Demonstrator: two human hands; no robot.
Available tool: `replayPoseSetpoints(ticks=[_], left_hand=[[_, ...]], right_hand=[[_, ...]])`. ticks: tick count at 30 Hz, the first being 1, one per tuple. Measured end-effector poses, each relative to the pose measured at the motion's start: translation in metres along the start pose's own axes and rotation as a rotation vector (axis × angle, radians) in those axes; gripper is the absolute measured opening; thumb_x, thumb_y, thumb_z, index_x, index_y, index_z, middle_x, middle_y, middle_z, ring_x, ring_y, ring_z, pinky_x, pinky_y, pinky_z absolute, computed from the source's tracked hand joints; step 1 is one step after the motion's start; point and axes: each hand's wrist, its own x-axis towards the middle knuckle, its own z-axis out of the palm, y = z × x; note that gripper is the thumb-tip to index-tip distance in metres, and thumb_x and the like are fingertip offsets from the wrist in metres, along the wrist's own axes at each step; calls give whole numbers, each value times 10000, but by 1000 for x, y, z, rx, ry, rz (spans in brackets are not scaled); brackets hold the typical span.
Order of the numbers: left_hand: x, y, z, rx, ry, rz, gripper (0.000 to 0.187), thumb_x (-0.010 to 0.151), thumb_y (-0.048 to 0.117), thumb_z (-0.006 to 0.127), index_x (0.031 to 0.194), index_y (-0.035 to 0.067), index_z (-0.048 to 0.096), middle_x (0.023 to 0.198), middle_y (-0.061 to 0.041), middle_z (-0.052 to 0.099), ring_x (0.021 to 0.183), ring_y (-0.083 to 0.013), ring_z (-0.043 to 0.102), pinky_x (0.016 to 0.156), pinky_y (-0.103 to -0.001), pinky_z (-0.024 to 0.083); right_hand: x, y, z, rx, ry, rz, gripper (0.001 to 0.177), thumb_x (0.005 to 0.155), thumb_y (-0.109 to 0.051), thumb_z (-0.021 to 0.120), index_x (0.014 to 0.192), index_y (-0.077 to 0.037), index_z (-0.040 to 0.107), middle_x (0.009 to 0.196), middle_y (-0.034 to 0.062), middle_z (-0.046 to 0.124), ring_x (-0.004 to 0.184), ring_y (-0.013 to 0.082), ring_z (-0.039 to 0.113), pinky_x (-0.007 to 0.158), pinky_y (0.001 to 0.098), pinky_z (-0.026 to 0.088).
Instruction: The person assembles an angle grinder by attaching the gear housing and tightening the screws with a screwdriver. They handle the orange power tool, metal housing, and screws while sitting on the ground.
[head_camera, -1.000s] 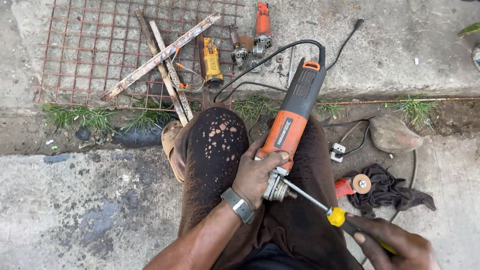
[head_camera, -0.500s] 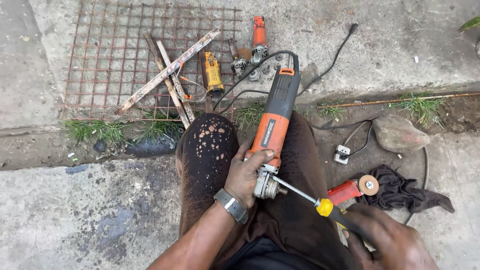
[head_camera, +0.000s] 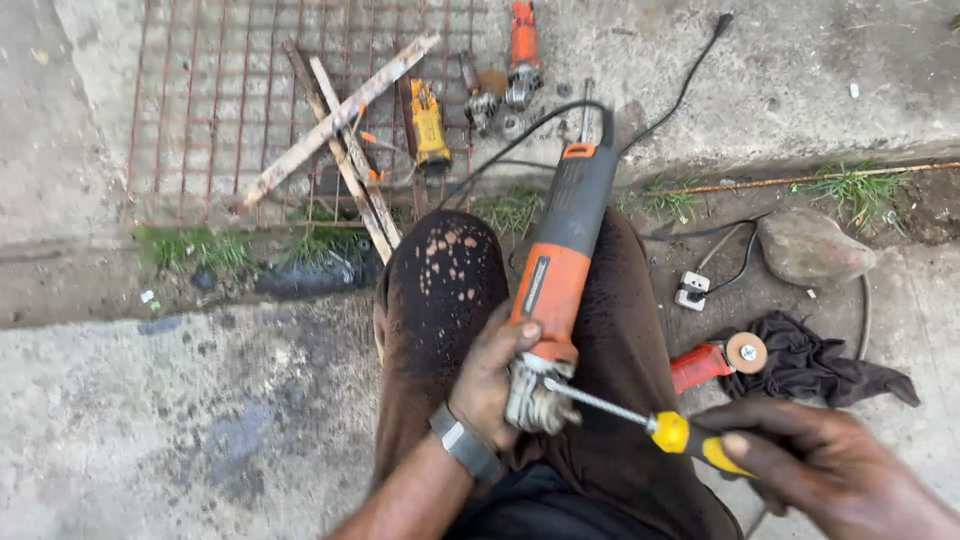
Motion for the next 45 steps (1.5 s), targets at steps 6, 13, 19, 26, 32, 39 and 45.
replayPoseSetpoints(ticks=[6,13,19,26,32,39,45], left_hand=[[-15,-28,-18,-488,31,-170,238,934,218,655,1146,150,571,931,-23,616,702,-100,582,599,-237,525],[-28,-29,12,37,403,-21,315,992,273,610,1180,23,645,976,-140,701,758,-177,615,700,-332,534],[-27,-36,20,73,479,48,405,935,307,658,1230,32,631,997,-130,703,836,-196,629,770,-344,520],[-20,-41,20,112,471,126,378,965,263,623,1232,-2,654,912,-134,727,743,-176,632,702,-312,517],[-21,-41,20,92,458,136,365,962,240,632,1246,11,655,905,-128,719,726,-176,635,680,-315,528],[-21,-37,14,78,398,73,415,978,298,621,1265,0,653,942,-129,726,770,-166,639,716,-307,531],[-22,-37,17,99,419,58,410,978,305,627,1273,21,653,946,-118,733,760,-159,644,712,-305,538]], right_hand=[[-8,27,-41,176,208,-527,381,869,-9,579,1162,122,785,724,273,787,400,280,615,325,352,444],[15,1,50,312,234,-222,727,684,224,793,1377,45,667,1111,236,784,937,343,736,829,459,595],[34,-18,127,364,82,-428,566,693,66,905,1216,-28,709,970,90,733,827,183,683,764,328,593],[29,-23,129,45,200,-494,559,672,-144,942,1170,-96,694,924,28,825,751,137,787,697,299,657],[29,-23,126,-34,225,-605,515,684,-172,928,1153,-136,719,866,-1,834,700,128,805,649,287,652],[33,-7,131,292,117,-645,537,785,-27,823,1298,-47,665,1030,66,801,841,140,762,748,288,653],[39,3,124,304,143,-663,237,788,3,821,1012,-18,745,864,68,805,715,123,721,665,274,620]])
